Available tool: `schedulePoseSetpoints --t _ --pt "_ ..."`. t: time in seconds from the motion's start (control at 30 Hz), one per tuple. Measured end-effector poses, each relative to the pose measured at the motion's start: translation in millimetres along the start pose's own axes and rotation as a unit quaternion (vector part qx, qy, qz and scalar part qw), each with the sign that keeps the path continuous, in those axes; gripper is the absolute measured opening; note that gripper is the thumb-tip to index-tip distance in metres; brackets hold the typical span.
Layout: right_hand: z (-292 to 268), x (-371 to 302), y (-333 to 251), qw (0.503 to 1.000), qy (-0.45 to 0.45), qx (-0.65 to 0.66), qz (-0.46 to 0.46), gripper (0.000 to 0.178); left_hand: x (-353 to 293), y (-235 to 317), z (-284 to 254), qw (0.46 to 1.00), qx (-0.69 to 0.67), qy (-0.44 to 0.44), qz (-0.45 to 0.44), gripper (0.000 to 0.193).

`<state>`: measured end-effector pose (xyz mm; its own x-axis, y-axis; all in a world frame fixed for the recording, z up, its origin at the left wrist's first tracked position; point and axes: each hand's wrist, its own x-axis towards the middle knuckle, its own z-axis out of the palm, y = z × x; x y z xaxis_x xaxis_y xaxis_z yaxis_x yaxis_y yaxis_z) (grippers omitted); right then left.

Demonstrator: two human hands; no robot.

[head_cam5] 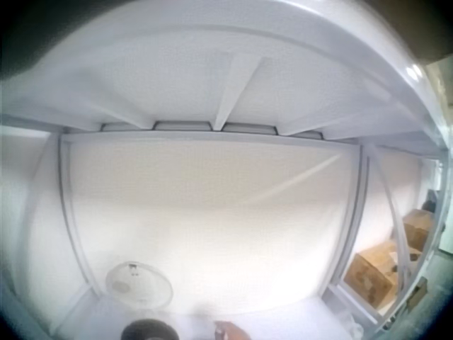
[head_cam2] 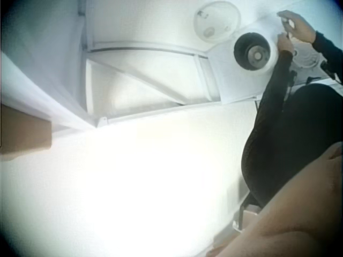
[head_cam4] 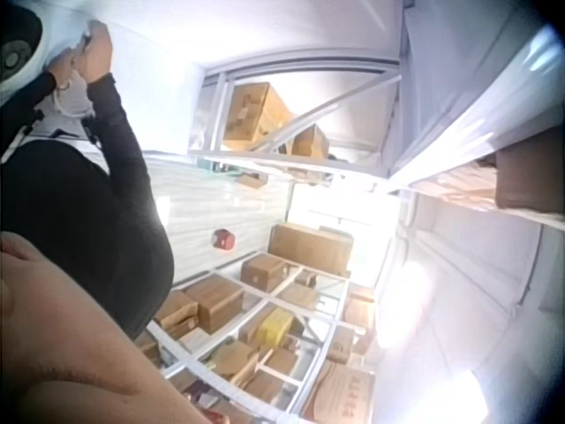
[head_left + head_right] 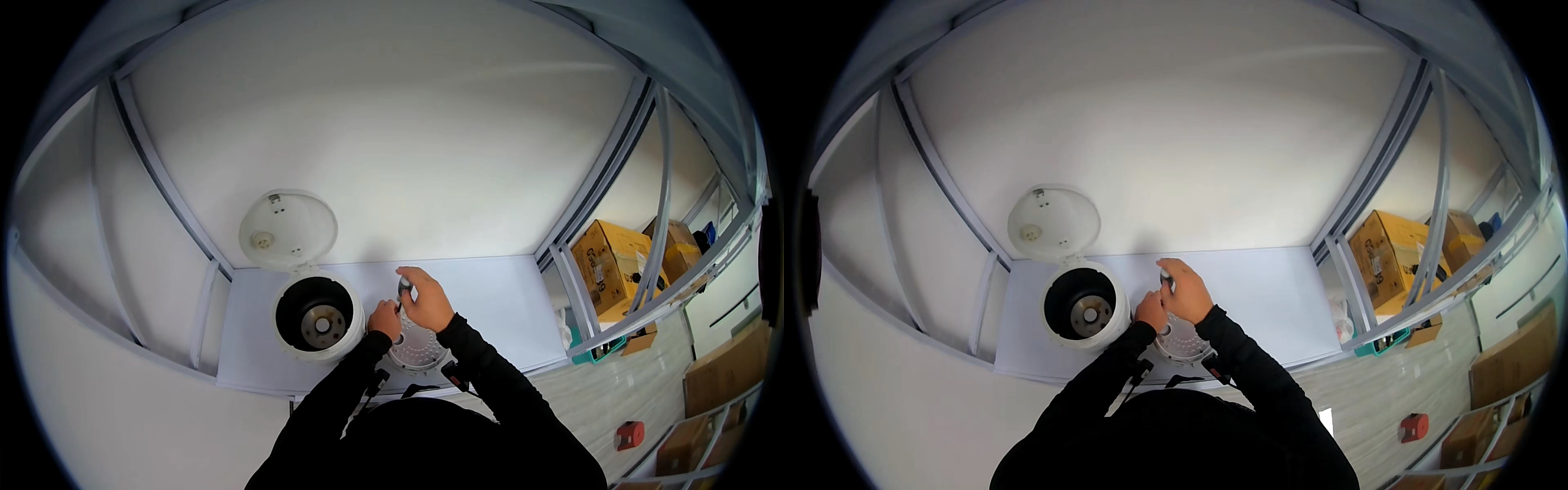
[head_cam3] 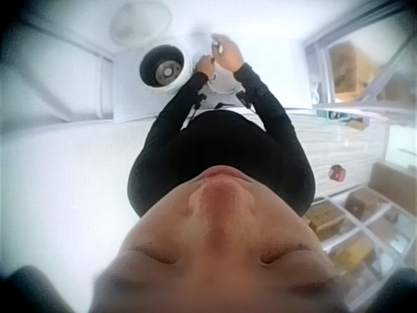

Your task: The person disassembles a white cylindrical appliance by removing the lid and a perforated metal plate. They use a screwdriver to loosen screws on the plate and then on the lid, placing the components on the workbench.

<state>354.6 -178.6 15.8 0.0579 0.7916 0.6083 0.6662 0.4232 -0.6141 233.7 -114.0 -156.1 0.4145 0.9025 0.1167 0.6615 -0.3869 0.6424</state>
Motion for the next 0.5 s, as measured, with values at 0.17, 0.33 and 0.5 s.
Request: schedulePoseSetpoints --t 0.17,0.33,0.5 --pt "-4.5 -0.9 0.9 0.993 -0.077 -0.075 0.054 0.048 -2.9 4.2 -3.4 1.000 0.007 -0.008 -0.002 0.015" --pt "0.9 -0.5 1.5 1.000 -0.005 -0.010 -0.009 0.050 -2.7 6.4 -7.2 1.000 0.015 -0.015 0.007 0.015" --pt "-2.2 -2.7 -9.0 0.996 -0.053 -0.044 0.049 0.055 -2.0 0.8 -1.4 1.000 0.027 -0.003 -0.002 0.015"
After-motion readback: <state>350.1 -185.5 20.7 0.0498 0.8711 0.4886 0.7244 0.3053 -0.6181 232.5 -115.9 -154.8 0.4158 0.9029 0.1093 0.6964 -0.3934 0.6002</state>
